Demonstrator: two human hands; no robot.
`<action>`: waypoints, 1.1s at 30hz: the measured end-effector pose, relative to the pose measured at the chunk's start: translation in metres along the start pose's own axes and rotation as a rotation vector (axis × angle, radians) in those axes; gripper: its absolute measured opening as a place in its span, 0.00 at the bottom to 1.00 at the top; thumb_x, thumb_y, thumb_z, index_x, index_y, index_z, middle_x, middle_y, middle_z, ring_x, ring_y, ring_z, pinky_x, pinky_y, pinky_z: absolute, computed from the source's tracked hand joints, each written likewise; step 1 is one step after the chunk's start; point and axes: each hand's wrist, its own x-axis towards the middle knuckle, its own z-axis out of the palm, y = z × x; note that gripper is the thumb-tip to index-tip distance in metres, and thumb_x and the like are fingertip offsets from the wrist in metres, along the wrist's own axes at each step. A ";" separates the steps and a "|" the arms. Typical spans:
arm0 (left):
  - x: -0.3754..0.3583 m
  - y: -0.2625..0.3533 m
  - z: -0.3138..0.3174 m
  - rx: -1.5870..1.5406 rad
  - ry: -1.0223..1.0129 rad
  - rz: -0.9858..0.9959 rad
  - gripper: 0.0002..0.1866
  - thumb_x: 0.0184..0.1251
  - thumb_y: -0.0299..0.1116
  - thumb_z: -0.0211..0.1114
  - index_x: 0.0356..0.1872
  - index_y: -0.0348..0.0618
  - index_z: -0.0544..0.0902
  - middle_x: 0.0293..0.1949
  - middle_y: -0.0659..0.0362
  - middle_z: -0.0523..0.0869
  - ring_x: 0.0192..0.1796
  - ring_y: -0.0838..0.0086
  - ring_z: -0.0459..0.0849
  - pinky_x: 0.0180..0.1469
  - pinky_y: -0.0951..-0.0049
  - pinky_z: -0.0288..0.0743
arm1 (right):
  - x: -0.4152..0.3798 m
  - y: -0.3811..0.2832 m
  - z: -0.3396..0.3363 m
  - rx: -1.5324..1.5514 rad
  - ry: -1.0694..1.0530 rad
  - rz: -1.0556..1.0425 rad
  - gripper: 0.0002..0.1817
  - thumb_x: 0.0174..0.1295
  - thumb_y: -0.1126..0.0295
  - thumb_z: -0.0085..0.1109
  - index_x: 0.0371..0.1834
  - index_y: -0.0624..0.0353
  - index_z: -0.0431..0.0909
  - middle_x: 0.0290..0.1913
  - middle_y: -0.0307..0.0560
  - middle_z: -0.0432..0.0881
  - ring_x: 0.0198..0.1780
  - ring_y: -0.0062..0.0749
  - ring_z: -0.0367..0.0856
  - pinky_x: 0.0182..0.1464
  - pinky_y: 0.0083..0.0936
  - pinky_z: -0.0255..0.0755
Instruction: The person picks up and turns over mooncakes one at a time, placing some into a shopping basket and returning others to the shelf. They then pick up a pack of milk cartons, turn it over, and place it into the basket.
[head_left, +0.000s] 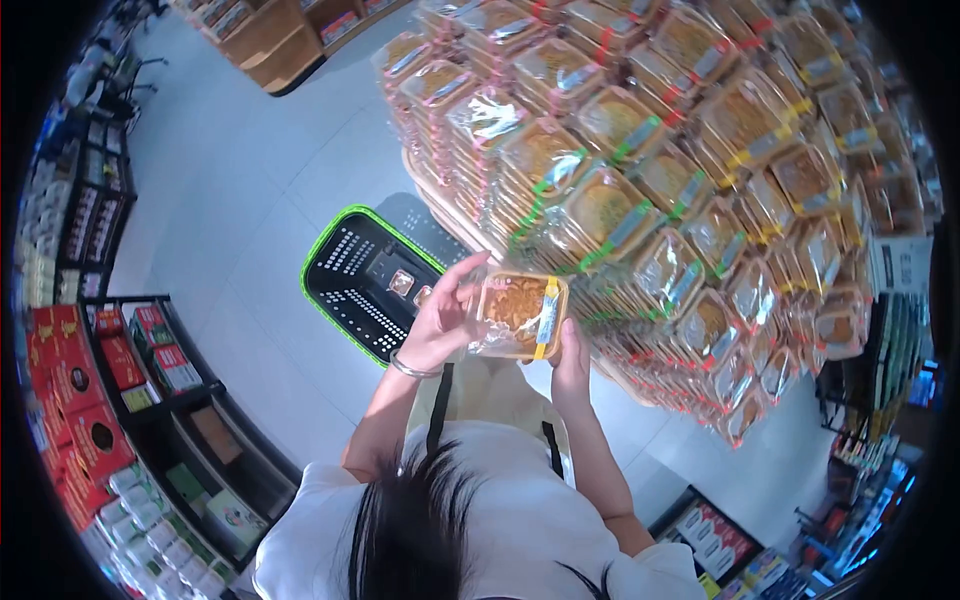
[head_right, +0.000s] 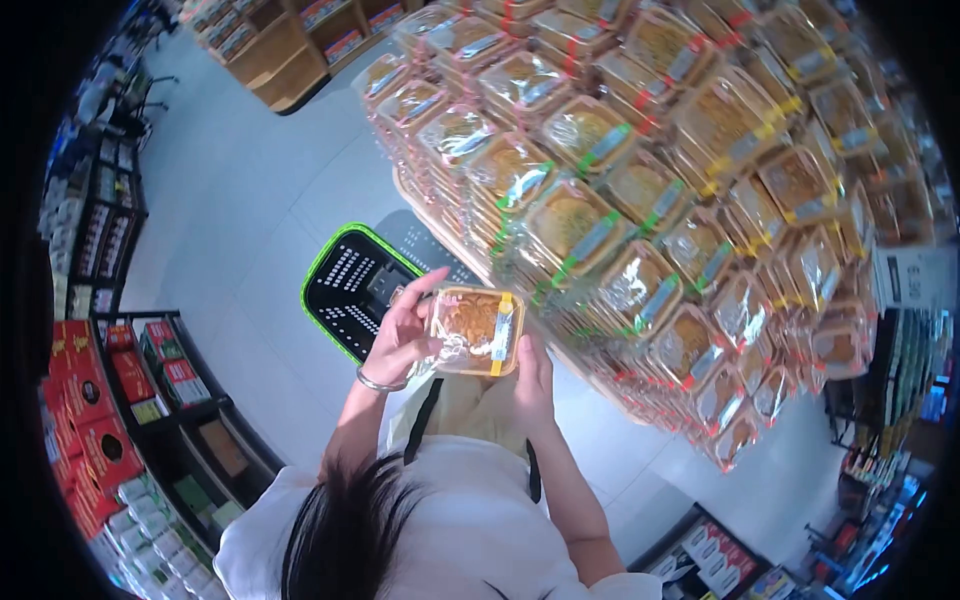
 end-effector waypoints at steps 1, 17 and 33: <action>0.008 0.005 0.011 0.054 -0.065 0.023 0.44 0.48 0.17 0.60 0.71 0.38 0.54 0.56 0.54 0.77 0.57 0.74 0.76 0.60 0.75 0.66 | -0.005 -0.014 -0.008 0.030 -0.028 -0.008 0.22 0.75 0.59 0.33 0.56 0.66 0.69 0.48 0.46 0.76 0.50 0.23 0.73 0.55 0.21 0.65; 0.058 0.029 0.139 0.134 -0.277 0.070 0.26 0.72 0.32 0.50 0.68 0.31 0.62 0.68 0.52 0.65 0.69 0.72 0.63 0.70 0.73 0.53 | -0.041 -0.104 -0.049 0.145 0.281 -0.510 0.19 0.74 0.58 0.39 0.42 0.64 0.73 0.31 0.36 0.72 0.31 0.16 0.73 0.35 0.17 0.73; 0.052 0.014 0.169 0.321 -0.165 0.001 0.26 0.70 0.31 0.55 0.68 0.36 0.63 0.68 0.59 0.67 0.63 0.80 0.69 0.65 0.78 0.58 | -0.061 -0.104 -0.073 0.132 0.298 -0.544 0.18 0.74 0.61 0.38 0.41 0.64 0.74 0.35 0.40 0.78 0.33 0.19 0.76 0.38 0.19 0.72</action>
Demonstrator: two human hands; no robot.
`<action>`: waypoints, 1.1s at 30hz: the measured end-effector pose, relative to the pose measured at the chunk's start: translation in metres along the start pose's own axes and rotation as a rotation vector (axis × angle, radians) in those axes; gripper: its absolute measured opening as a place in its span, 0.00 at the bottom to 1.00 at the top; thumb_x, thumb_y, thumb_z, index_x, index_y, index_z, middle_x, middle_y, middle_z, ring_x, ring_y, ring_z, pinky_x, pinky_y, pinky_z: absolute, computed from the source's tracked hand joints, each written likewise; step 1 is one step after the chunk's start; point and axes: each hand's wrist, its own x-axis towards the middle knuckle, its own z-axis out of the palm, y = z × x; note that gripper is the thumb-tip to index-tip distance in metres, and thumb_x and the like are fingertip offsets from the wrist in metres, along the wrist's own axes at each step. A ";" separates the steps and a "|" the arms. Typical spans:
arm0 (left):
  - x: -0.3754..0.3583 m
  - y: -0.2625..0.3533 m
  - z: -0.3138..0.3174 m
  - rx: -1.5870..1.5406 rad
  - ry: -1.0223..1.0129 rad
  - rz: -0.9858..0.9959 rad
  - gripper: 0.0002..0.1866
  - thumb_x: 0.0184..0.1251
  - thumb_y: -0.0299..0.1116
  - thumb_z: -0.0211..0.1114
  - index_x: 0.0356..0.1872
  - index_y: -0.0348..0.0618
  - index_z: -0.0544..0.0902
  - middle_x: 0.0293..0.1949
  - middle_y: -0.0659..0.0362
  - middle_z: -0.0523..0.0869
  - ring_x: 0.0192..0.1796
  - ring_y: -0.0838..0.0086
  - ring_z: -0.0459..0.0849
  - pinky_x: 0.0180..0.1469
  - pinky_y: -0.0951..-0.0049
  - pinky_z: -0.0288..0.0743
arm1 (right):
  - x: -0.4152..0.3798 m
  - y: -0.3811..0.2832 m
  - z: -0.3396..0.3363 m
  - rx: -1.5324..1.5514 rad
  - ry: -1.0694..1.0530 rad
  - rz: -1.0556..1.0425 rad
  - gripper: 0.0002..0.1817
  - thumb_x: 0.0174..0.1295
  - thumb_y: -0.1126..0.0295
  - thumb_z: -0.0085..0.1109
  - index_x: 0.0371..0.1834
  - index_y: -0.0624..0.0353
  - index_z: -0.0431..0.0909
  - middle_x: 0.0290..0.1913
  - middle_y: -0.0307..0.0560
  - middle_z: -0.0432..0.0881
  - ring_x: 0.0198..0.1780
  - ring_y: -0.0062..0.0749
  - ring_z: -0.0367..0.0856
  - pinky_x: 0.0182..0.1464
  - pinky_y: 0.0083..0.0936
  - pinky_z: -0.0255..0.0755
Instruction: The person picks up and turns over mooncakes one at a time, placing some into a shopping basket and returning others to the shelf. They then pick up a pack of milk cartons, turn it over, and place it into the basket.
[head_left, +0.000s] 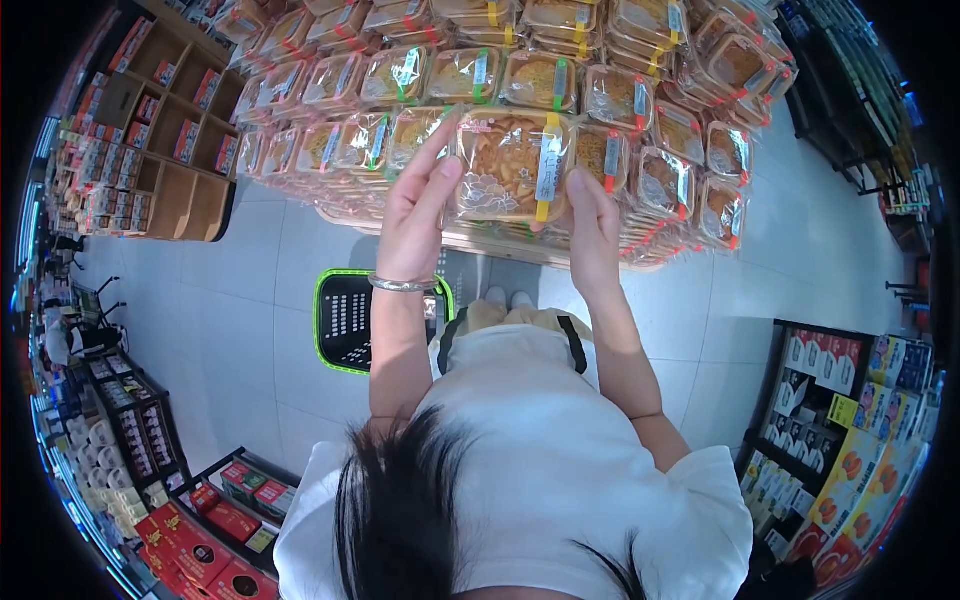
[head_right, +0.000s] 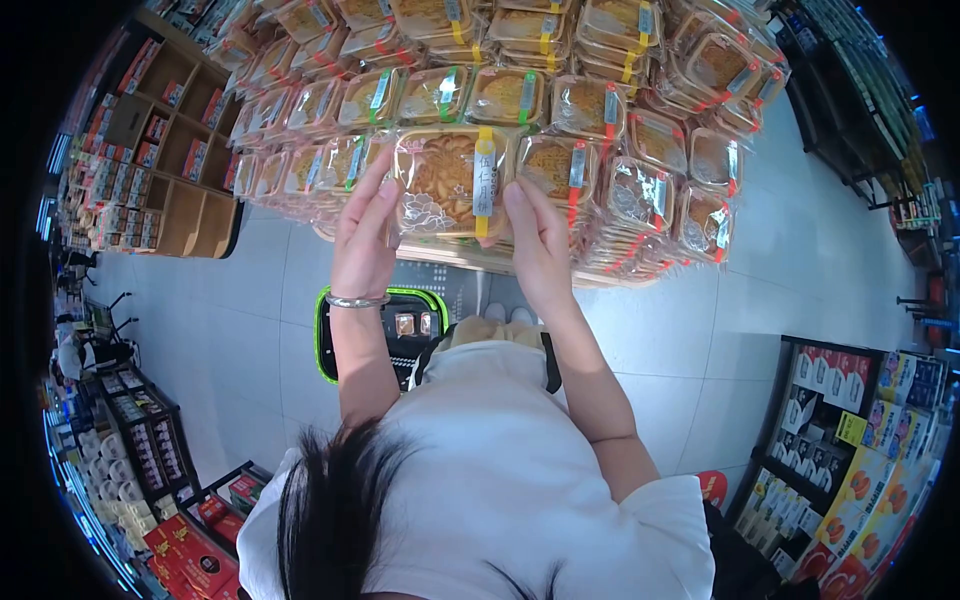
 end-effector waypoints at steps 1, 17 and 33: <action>-0.001 0.001 0.004 -0.006 0.016 0.011 0.26 0.70 0.31 0.55 0.67 0.36 0.64 0.67 0.59 0.69 0.62 0.81 0.70 0.64 0.78 0.60 | -0.001 -0.001 0.000 0.006 0.006 -0.013 0.18 0.74 0.61 0.38 0.42 0.64 0.74 0.35 0.41 0.78 0.32 0.20 0.77 0.37 0.20 0.73; -0.010 0.005 0.006 0.030 0.073 0.048 0.23 0.70 0.35 0.58 0.63 0.37 0.70 0.21 0.76 0.67 0.21 0.94 0.57 0.23 0.88 0.46 | -0.005 -0.002 0.006 -0.002 0.049 -0.032 0.18 0.74 0.61 0.40 0.44 0.66 0.75 0.34 0.43 0.79 0.31 0.21 0.78 0.35 0.21 0.74; -0.010 -0.002 0.005 0.013 0.073 0.080 0.22 0.71 0.34 0.57 0.62 0.37 0.71 0.22 0.76 0.68 0.21 0.95 0.57 0.23 0.89 0.46 | -0.005 0.001 0.002 0.046 -0.006 -0.039 0.18 0.72 0.63 0.46 0.53 0.69 0.73 0.36 0.40 0.79 0.31 0.15 0.76 0.33 0.17 0.74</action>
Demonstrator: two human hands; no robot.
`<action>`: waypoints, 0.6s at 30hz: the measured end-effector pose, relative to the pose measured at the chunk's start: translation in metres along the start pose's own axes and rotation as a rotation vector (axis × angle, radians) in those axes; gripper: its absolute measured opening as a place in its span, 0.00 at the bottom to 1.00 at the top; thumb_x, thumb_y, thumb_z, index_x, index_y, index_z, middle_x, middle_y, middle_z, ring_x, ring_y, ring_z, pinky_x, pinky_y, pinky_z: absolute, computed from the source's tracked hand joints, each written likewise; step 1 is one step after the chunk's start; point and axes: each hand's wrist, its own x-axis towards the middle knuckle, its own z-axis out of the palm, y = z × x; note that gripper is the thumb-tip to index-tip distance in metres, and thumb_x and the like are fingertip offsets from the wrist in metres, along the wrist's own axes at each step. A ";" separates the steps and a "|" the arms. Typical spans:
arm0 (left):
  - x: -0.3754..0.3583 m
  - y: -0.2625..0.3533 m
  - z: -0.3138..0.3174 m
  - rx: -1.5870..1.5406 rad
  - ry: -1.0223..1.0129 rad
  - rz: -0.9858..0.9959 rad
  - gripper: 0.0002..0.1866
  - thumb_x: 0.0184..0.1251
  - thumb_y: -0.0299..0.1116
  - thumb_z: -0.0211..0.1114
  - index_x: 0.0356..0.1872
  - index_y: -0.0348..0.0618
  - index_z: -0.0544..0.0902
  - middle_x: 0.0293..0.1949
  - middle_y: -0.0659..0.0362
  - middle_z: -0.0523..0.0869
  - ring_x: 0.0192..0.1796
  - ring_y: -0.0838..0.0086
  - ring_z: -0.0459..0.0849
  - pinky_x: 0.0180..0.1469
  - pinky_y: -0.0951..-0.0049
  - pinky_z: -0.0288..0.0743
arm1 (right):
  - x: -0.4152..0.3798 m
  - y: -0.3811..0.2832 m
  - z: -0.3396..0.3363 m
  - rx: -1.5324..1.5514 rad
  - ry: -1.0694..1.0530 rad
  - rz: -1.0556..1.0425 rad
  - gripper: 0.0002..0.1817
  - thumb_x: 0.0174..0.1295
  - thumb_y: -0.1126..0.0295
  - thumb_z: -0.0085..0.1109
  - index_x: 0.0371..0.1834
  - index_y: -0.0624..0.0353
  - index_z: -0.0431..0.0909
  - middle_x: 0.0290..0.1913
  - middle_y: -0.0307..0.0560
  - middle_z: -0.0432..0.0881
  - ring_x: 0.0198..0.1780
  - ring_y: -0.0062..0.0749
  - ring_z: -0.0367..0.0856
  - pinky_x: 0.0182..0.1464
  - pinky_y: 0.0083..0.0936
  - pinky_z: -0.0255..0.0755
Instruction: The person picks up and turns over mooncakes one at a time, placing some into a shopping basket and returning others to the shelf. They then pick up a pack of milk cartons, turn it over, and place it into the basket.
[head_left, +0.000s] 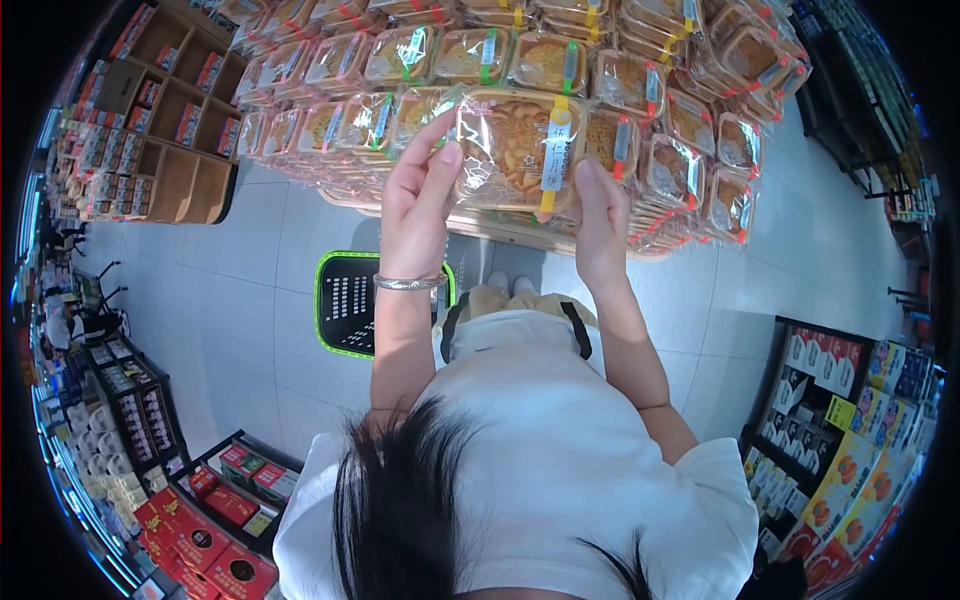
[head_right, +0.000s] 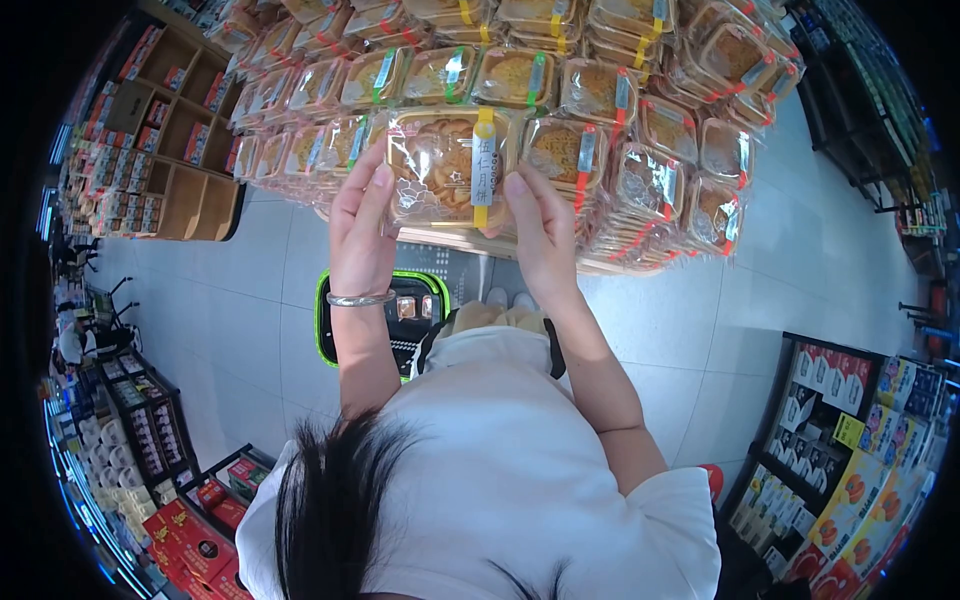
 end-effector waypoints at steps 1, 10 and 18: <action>0.000 -0.001 0.001 -0.006 0.008 -0.007 0.22 0.71 0.34 0.57 0.62 0.37 0.71 0.21 0.76 0.68 0.21 0.95 0.57 0.23 0.89 0.46 | 0.000 -0.001 0.001 0.005 -0.008 -0.008 0.18 0.72 0.64 0.45 0.54 0.69 0.73 0.37 0.41 0.80 0.32 0.16 0.76 0.33 0.17 0.74; 0.000 -0.004 -0.001 0.008 0.016 -0.020 0.22 0.71 0.34 0.56 0.62 0.37 0.71 0.21 0.76 0.67 0.21 0.94 0.56 0.23 0.88 0.45 | -0.002 0.003 -0.004 -0.030 0.000 0.022 0.18 0.72 0.65 0.44 0.53 0.69 0.73 0.37 0.41 0.80 0.33 0.18 0.79 0.35 0.17 0.74; -0.005 -0.002 -0.008 -0.031 0.041 -0.018 0.21 0.71 0.33 0.56 0.62 0.36 0.70 0.20 0.77 0.67 0.21 0.94 0.56 0.23 0.88 0.46 | -0.003 0.003 0.003 -0.085 -0.070 0.027 0.19 0.73 0.61 0.40 0.46 0.68 0.74 0.38 0.45 0.79 0.35 0.23 0.79 0.37 0.20 0.75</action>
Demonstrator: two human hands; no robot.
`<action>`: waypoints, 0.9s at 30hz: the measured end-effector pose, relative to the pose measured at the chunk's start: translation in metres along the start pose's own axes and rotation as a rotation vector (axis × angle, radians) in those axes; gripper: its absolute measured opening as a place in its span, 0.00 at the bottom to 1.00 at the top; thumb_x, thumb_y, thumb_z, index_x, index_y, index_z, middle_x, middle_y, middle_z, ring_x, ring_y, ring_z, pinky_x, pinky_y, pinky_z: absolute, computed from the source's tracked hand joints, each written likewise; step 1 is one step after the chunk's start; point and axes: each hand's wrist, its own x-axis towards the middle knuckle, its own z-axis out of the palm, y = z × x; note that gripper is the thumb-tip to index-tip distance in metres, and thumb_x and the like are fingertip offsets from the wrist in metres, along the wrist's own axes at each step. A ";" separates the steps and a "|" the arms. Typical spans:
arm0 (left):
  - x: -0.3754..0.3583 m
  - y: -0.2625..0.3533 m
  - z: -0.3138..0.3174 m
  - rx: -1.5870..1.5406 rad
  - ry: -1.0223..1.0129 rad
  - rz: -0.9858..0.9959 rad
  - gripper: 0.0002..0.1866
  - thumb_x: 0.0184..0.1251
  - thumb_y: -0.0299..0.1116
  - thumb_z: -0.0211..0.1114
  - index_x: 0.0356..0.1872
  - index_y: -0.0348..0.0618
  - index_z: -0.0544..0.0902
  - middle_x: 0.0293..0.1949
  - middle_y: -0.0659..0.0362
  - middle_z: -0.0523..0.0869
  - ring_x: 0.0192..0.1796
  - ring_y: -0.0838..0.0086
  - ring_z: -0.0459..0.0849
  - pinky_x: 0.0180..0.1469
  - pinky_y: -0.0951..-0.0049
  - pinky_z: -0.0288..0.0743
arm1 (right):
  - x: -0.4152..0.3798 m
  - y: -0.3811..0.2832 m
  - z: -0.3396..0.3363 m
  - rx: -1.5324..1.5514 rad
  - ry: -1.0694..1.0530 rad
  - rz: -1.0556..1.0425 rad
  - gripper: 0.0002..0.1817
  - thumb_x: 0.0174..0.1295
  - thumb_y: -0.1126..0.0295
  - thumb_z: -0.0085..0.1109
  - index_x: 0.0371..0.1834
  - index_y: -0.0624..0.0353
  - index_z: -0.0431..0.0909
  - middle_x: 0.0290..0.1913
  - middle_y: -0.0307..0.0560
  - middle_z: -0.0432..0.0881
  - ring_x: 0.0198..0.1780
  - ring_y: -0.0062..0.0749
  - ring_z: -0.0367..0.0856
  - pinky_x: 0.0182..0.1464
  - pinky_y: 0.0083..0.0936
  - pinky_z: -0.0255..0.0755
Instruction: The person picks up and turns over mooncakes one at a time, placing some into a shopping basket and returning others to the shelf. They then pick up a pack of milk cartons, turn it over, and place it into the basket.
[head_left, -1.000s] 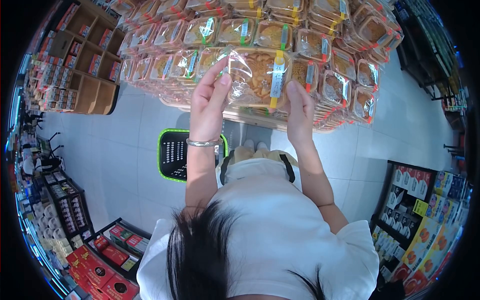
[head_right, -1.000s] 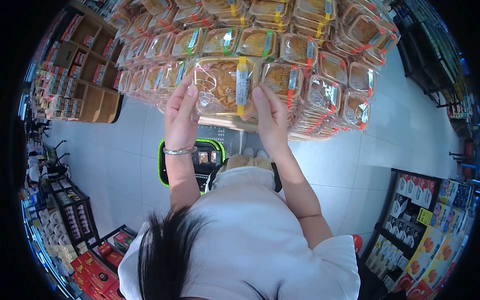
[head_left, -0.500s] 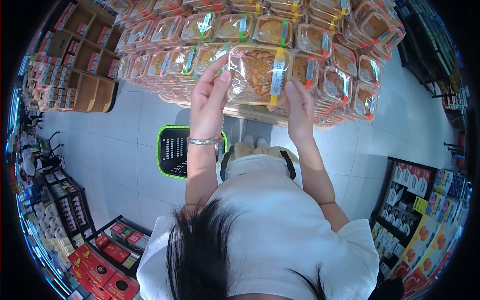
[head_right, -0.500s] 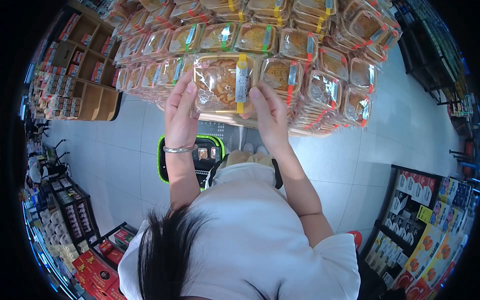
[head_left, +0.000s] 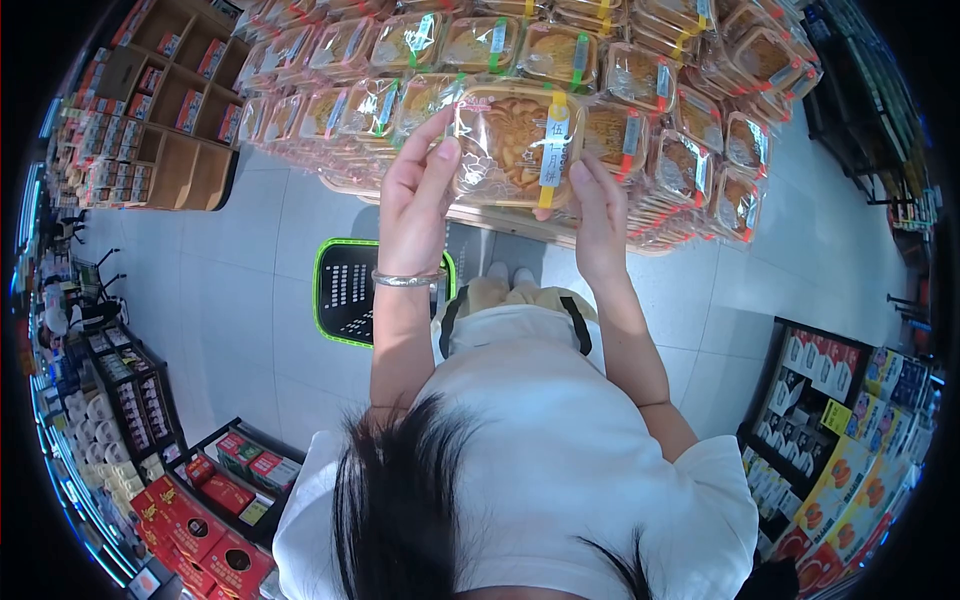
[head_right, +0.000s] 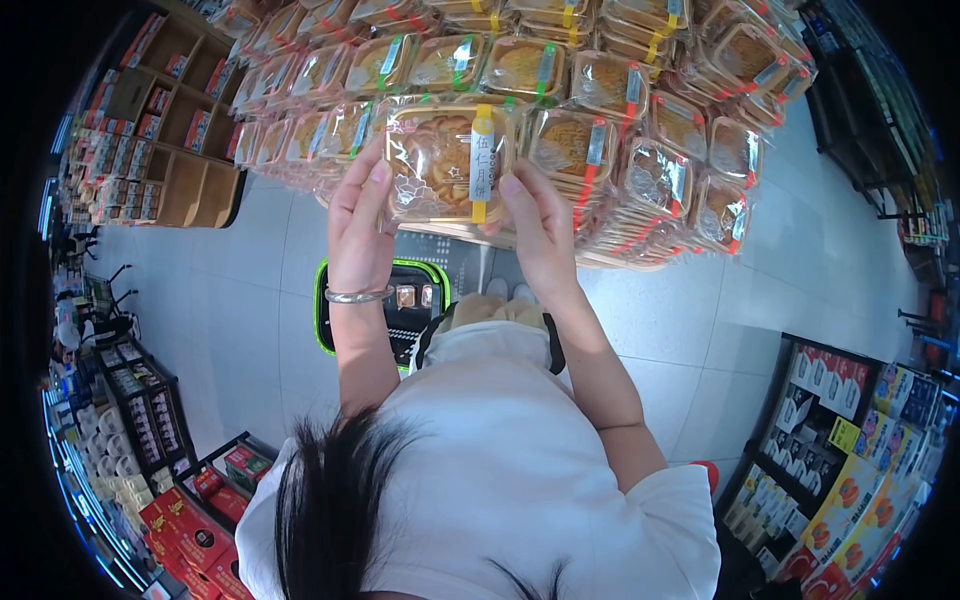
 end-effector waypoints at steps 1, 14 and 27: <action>-0.001 0.002 0.000 0.011 0.006 -0.002 0.22 0.71 0.33 0.56 0.62 0.37 0.70 0.21 0.77 0.67 0.21 0.94 0.56 0.23 0.88 0.46 | 0.000 0.000 0.001 -0.005 0.004 0.002 0.19 0.73 0.61 0.40 0.46 0.68 0.74 0.38 0.45 0.79 0.35 0.23 0.78 0.37 0.20 0.75; -0.004 0.000 -0.009 -0.018 -0.024 -0.009 0.23 0.70 0.34 0.58 0.63 0.39 0.71 0.36 0.73 0.80 0.29 0.95 0.66 0.27 0.89 0.55 | 0.000 0.002 0.003 -0.011 -0.005 0.018 0.21 0.73 0.60 0.37 0.45 0.68 0.74 0.34 0.46 0.79 0.31 0.23 0.77 0.37 0.20 0.72; -0.003 -0.003 -0.007 -0.052 0.004 -0.004 0.21 0.70 0.33 0.56 0.62 0.37 0.71 0.23 0.76 0.69 0.22 0.94 0.57 0.24 0.89 0.47 | 0.000 0.005 0.001 0.011 0.007 0.012 0.19 0.73 0.62 0.40 0.51 0.69 0.72 0.35 0.44 0.80 0.30 0.21 0.78 0.35 0.18 0.72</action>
